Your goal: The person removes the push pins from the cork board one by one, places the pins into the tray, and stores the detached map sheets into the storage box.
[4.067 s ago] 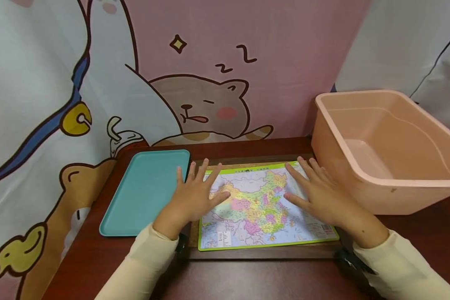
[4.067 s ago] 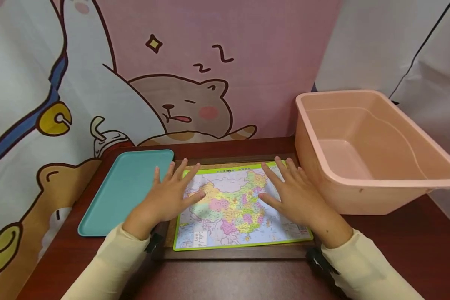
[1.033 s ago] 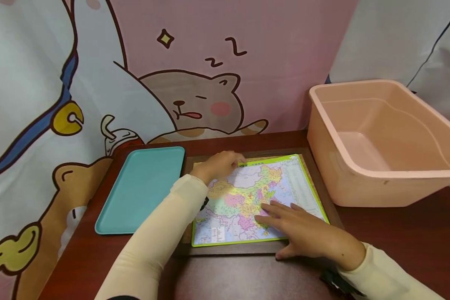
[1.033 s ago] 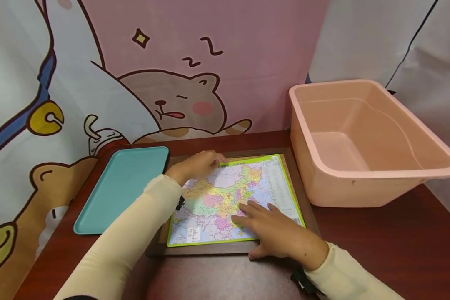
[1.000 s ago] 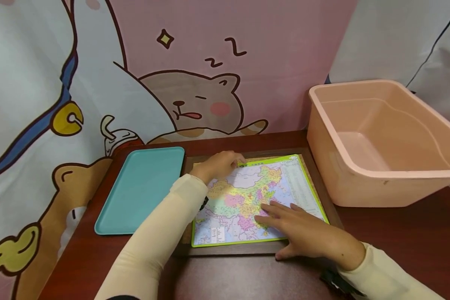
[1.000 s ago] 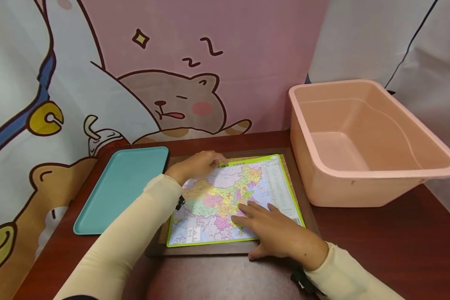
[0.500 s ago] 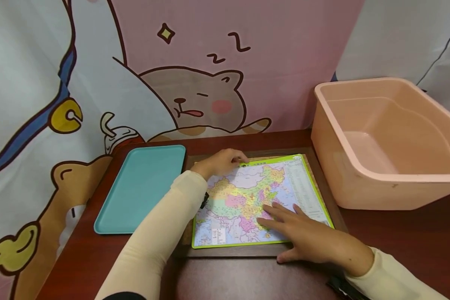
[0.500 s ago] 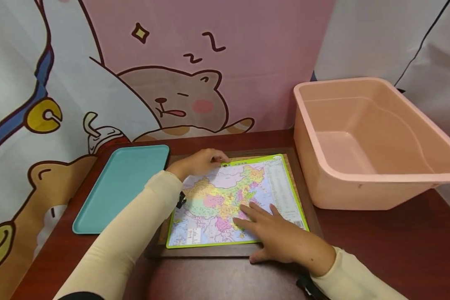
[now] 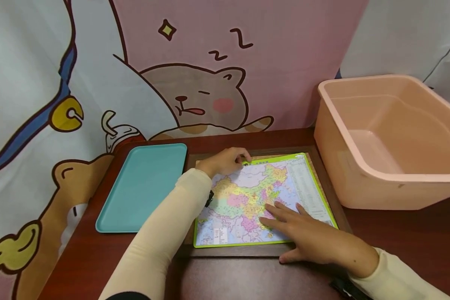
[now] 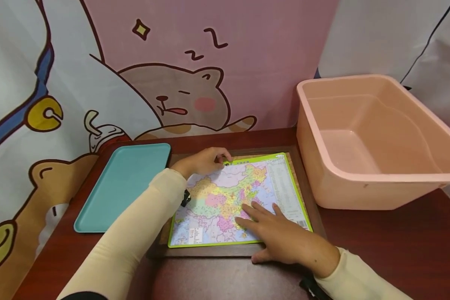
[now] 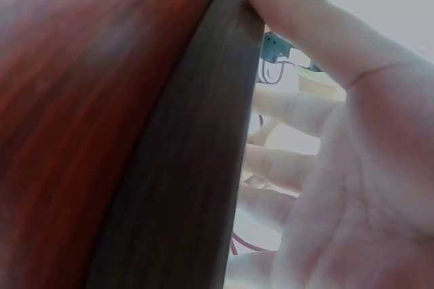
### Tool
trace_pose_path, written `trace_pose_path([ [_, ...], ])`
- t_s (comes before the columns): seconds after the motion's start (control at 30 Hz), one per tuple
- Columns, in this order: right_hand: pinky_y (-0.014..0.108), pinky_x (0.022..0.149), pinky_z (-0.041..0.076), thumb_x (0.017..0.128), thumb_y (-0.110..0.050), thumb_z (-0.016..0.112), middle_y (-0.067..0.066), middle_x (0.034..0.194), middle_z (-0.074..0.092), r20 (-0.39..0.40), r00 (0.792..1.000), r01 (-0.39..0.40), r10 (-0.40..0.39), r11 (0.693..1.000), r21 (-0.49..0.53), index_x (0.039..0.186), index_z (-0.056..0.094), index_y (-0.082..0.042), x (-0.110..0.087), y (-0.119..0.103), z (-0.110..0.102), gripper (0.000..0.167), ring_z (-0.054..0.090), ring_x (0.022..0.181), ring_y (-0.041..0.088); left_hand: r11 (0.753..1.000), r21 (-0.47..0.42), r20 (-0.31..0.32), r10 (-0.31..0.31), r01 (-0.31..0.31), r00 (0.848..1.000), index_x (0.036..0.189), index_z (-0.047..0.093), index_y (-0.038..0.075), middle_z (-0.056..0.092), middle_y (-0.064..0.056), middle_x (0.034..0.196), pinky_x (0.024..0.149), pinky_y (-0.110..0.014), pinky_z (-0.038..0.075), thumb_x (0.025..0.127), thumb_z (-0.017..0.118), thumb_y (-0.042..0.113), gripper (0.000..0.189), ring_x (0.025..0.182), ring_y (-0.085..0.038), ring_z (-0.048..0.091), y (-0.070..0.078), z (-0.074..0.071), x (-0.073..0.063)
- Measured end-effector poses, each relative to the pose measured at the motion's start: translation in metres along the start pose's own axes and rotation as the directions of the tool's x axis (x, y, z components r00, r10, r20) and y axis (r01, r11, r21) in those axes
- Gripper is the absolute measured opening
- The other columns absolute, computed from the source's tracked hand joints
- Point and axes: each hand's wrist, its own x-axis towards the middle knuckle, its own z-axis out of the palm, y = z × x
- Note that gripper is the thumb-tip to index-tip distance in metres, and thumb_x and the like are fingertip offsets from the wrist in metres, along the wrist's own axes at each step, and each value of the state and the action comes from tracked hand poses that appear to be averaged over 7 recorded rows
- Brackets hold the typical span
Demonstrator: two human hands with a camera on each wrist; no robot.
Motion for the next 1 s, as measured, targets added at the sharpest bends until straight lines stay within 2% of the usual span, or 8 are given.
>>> trace_pose_path([
  [0.2, 0.077, 0.107, 0.022, 0.079, -0.047, 0.080, 0.012, 0.163, 0.030, -0.016, 1.000, 0.024, -0.024, 1.000, 0.008, 0.152, 0.043, -0.023, 0.0004, 0.0000, 0.0019, 0.085, 0.024, 0.150, 0.044, 0.999, 0.019, -0.002, -0.050, 0.050, 0.999, 0.122, 0.060, 0.018, 0.058, -0.006, 0.109, 0.072, -0.028, 0.045, 0.102, 0.053, 0.009, 0.022, 0.086, -0.019, 0.052, 0.0045, -0.0010, -0.0009],
  [0.43, 0.078, 0.106, 0.022, 0.079, -0.047, 0.080, 0.012, 0.163, 0.029, -0.020, 1.000, 0.013, -0.013, 1.000, -0.013, 0.153, 0.043, -0.023, 0.0018, 0.0004, 0.0010, 0.087, 0.024, 0.150, 0.043, 0.998, -0.004, -0.030, -0.059, 0.059, 0.998, 0.117, 0.063, 0.017, 0.060, -0.005, 0.112, 0.079, -0.030, 0.047, 0.101, 0.059, 0.014, 0.016, 0.097, -0.020, 0.055, 0.0042, -0.0021, 0.0017],
  [0.63, 0.079, 0.105, 0.022, 0.078, -0.046, 0.081, 0.013, 0.162, 0.032, -0.038, 0.999, 0.029, -0.030, 0.999, -0.017, 0.152, 0.044, -0.022, 0.0030, 0.0014, -0.0002, 0.086, 0.025, 0.149, 0.044, 0.996, -0.043, -0.060, -0.080, 0.078, 0.995, 0.113, 0.067, 0.018, 0.061, -0.004, 0.110, 0.079, -0.029, 0.048, 0.099, 0.064, 0.015, 0.015, 0.099, -0.020, 0.056, 0.0005, -0.0043, 0.0020],
  [1.0, 0.079, 0.104, 0.023, 0.078, -0.045, 0.082, 0.014, 0.162, 0.031, -0.049, 0.998, 0.029, -0.031, 0.999, -0.024, 0.152, 0.045, -0.020, 0.0009, 0.0012, 0.0018, 0.086, 0.026, 0.149, 0.045, 0.995, -0.068, -0.057, -0.081, 0.077, 0.995, 0.109, 0.068, 0.015, 0.062, -0.003, 0.112, 0.080, -0.028, 0.046, 0.098, 0.066, 0.014, 0.012, 0.094, -0.018, 0.055, 0.0023, -0.0033, 0.0026],
])
